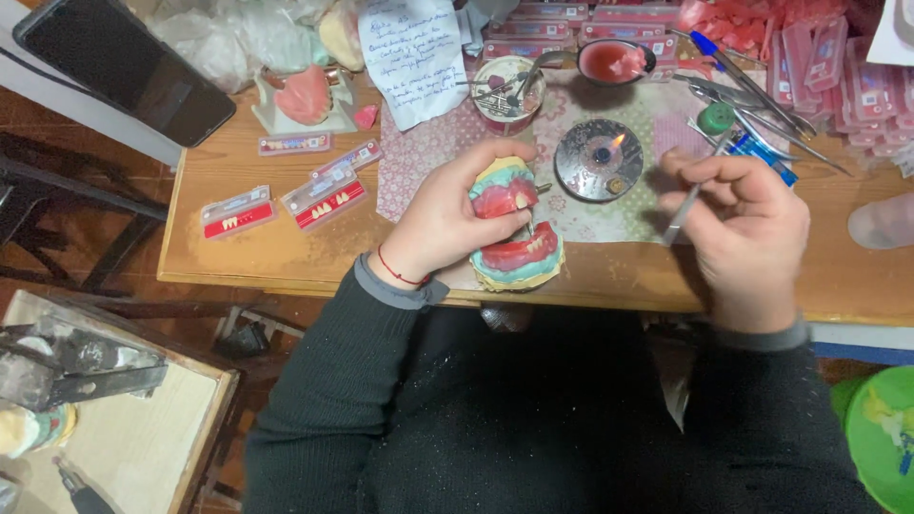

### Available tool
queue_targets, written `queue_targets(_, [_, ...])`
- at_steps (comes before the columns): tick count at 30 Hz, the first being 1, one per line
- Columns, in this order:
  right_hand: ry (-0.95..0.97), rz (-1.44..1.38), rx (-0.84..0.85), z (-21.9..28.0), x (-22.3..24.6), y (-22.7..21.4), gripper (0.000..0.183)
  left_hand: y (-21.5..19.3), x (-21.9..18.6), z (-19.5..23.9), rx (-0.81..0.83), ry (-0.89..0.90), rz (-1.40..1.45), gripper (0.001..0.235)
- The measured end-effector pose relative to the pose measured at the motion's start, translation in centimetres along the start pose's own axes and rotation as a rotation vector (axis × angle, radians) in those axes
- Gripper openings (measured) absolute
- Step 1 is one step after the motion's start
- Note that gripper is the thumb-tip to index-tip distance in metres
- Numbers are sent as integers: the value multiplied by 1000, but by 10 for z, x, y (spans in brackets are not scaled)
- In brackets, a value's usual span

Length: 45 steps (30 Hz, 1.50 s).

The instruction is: Assembling artificial teeth onto a wax dental mold using heat and carving tools.

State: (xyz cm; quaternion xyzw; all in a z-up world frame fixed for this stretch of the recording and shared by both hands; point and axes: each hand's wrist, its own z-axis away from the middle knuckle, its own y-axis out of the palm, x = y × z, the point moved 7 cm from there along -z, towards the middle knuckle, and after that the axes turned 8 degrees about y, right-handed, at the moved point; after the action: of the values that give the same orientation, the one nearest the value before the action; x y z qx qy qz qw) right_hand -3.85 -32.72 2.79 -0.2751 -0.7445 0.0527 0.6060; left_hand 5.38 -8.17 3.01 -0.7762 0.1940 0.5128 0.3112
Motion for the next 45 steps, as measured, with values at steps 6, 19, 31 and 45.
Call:
queue_targets(6, [82,-690,-108,-10,-39,5,23,6,7,8,-144,105,72,52])
queue_targets(19, [162,-872,-8,-59,-53,7,22,14,18,15,-295,80,270,55])
queue_targets(31, [223,-960,-7,-57,-59,8,26,8,16,16,-278,68,239,55])
queue_targets(45, [257,-1040,-64,-37,-72,4,25,8,15,19,-278,96,147,56])
